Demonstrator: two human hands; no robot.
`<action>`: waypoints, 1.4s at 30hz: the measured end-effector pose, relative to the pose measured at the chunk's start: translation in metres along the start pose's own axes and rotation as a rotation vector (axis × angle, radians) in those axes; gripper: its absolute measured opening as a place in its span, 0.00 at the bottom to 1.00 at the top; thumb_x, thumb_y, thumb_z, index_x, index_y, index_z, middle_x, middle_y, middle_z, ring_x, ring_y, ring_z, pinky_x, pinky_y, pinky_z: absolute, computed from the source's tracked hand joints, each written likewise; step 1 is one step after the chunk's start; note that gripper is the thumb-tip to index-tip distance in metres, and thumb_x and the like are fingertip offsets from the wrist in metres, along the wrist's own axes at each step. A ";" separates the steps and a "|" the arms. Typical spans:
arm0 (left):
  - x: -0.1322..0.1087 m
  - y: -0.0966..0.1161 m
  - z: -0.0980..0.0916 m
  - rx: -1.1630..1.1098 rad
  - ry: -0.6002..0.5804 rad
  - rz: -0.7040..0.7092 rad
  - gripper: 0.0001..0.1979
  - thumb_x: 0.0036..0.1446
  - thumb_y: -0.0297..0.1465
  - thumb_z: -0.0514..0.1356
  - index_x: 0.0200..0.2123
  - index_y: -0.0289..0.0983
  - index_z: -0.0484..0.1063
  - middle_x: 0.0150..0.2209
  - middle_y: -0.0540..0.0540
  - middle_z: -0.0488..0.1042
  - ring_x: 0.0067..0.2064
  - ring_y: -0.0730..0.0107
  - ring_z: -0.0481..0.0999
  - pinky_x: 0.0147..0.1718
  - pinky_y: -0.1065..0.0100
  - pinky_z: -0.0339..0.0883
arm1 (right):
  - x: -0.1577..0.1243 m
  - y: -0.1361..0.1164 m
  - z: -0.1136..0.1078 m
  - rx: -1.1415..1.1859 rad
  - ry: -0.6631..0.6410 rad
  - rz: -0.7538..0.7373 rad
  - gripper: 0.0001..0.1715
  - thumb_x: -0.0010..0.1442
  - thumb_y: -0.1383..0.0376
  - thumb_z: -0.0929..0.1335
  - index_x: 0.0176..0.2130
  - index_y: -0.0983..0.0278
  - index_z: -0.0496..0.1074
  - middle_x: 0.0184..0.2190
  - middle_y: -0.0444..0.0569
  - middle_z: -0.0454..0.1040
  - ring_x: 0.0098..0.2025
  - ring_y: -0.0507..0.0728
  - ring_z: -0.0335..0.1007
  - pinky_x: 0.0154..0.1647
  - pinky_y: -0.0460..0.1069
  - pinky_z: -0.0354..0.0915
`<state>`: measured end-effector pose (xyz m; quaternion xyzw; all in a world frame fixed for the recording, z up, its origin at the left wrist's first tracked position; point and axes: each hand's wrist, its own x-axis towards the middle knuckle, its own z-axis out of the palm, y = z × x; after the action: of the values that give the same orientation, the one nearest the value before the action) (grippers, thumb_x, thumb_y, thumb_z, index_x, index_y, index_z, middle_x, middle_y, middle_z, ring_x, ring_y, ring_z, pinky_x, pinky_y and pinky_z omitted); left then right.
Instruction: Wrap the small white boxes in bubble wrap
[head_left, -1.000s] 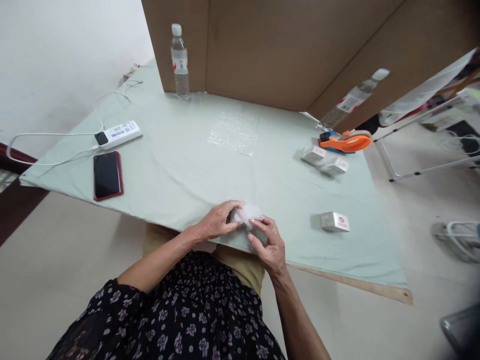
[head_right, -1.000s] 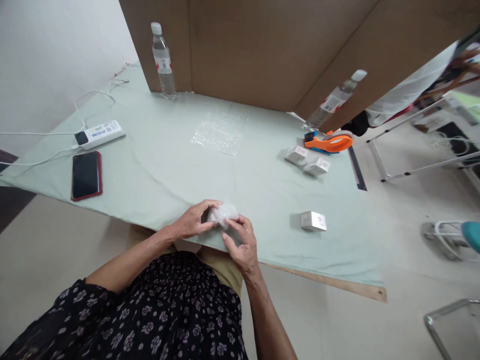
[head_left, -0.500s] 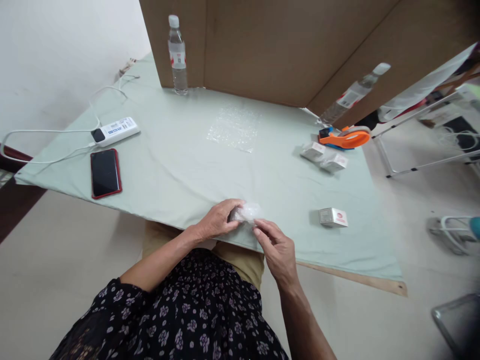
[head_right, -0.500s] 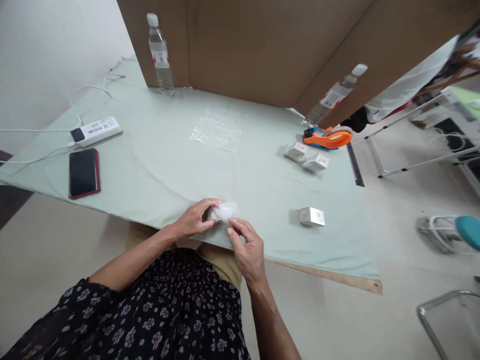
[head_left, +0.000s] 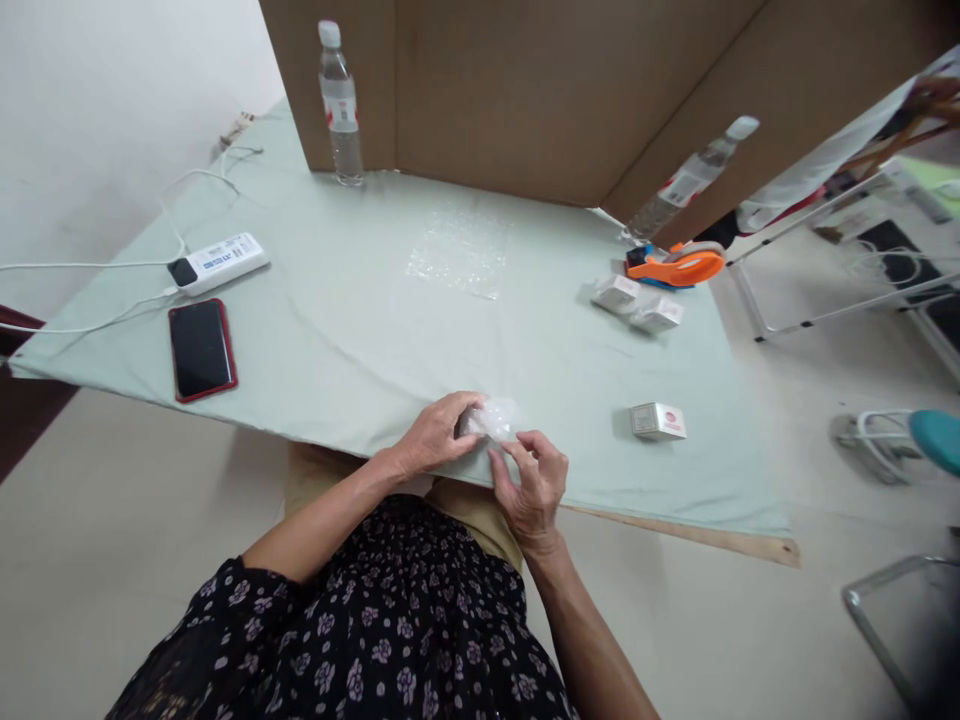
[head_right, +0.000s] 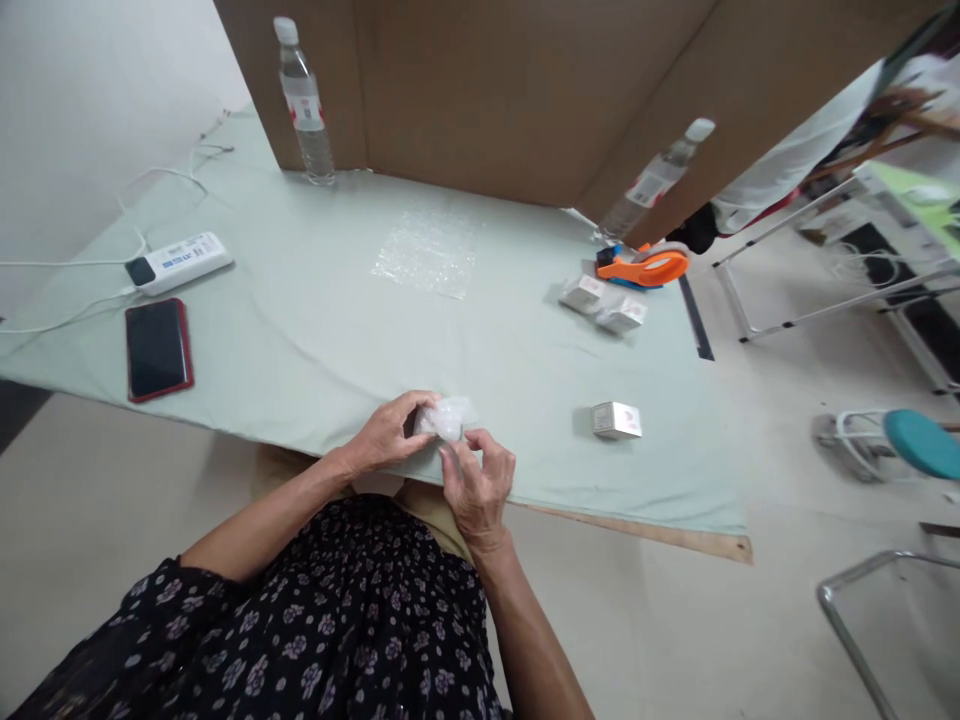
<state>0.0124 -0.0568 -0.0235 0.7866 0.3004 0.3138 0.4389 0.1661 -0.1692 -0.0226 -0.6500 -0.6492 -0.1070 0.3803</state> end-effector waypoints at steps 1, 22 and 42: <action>0.000 0.000 0.000 -0.005 0.000 0.000 0.21 0.55 0.27 0.62 0.52 0.39 0.67 0.55 0.40 0.74 0.56 0.59 0.74 0.56 0.57 0.68 | 0.002 0.000 -0.001 -0.010 0.011 -0.017 0.08 0.62 0.66 0.70 0.42 0.55 0.73 0.45 0.51 0.73 0.40 0.59 0.72 0.44 0.57 0.67; 0.004 -0.004 -0.004 -0.010 -0.088 0.004 0.33 0.52 0.25 0.62 0.62 0.40 0.59 0.61 0.41 0.69 0.59 0.57 0.71 0.59 0.56 0.67 | 0.174 0.008 -0.041 0.382 -0.728 -0.021 0.07 0.59 0.62 0.68 0.30 0.60 0.74 0.28 0.43 0.77 0.32 0.55 0.72 0.38 0.51 0.66; 0.005 -0.002 -0.003 -0.068 -0.065 -0.056 0.37 0.51 0.25 0.63 0.64 0.39 0.58 0.62 0.38 0.68 0.61 0.55 0.71 0.61 0.52 0.66 | 0.096 0.046 -0.066 0.390 -0.645 -0.027 0.06 0.64 0.63 0.69 0.40 0.60 0.77 0.33 0.46 0.79 0.32 0.53 0.73 0.34 0.49 0.69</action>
<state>0.0128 -0.0507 -0.0231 0.7723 0.2972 0.2855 0.4834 0.2448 -0.1316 0.0674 -0.5570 -0.7522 0.2239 0.2716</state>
